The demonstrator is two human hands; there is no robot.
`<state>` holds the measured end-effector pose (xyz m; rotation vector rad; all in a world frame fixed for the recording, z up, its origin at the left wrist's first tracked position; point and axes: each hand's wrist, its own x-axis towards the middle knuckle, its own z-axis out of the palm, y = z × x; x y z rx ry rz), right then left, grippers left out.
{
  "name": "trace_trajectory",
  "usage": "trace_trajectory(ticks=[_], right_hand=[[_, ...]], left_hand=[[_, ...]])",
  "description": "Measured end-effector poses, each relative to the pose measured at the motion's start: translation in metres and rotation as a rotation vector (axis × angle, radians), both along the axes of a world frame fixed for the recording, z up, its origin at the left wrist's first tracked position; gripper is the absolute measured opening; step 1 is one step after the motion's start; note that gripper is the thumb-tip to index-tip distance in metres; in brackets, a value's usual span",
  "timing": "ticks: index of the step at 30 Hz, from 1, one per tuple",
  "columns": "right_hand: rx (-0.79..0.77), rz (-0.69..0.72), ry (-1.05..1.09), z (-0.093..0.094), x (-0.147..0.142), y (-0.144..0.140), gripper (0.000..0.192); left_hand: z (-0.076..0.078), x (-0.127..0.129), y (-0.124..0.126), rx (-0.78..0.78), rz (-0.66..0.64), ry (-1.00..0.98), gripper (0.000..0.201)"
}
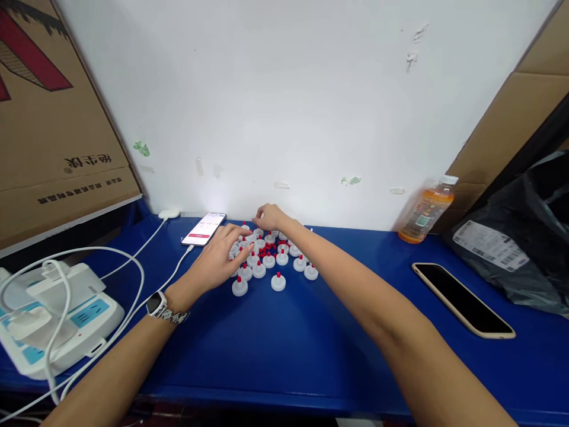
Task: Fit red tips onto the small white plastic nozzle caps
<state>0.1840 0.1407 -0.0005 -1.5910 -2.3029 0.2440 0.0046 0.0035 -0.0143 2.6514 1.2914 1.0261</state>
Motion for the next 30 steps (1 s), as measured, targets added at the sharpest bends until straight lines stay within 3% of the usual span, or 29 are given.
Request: trace_trajectory(ticks=[4,10,13,16,19,21,24,30], right_hand=[[0.053,-0.131,-0.012,-0.006,0.002,0.013,0.031],[0.055,-0.172,0.002,-0.006,0.001,0.009,0.016],[0.127,-0.168,0.092,-0.001,0.006,-0.014,0.02],[0.163,-0.077,0.382,0.0,0.013,-0.052,0.021],[0.077,0.051,0.622,-0.004,0.017,-0.091,0.027],[0.003,0.111,0.685,-0.008,0.02,-0.11,0.034],[0.014,0.122,0.614,-0.014,0.028,-0.124,0.036],[0.142,0.149,0.078,-0.015,0.05,-0.131,0.012]], left_hand=[[-0.001,0.001,0.0,0.007,0.019,-0.014,0.03],[-0.003,-0.001,0.003,0.002,0.017,-0.017,0.029],[-0.001,0.0,0.002,0.022,0.029,-0.041,0.029],[0.001,0.005,-0.001,0.061,0.054,-0.113,0.035],[0.0,0.013,-0.004,0.054,0.061,-0.103,0.045],[-0.003,0.016,-0.005,0.003,0.047,-0.021,0.041],[-0.007,0.017,-0.003,-0.044,0.013,0.082,0.034],[-0.009,0.01,0.003,-0.07,0.024,0.07,0.037]])
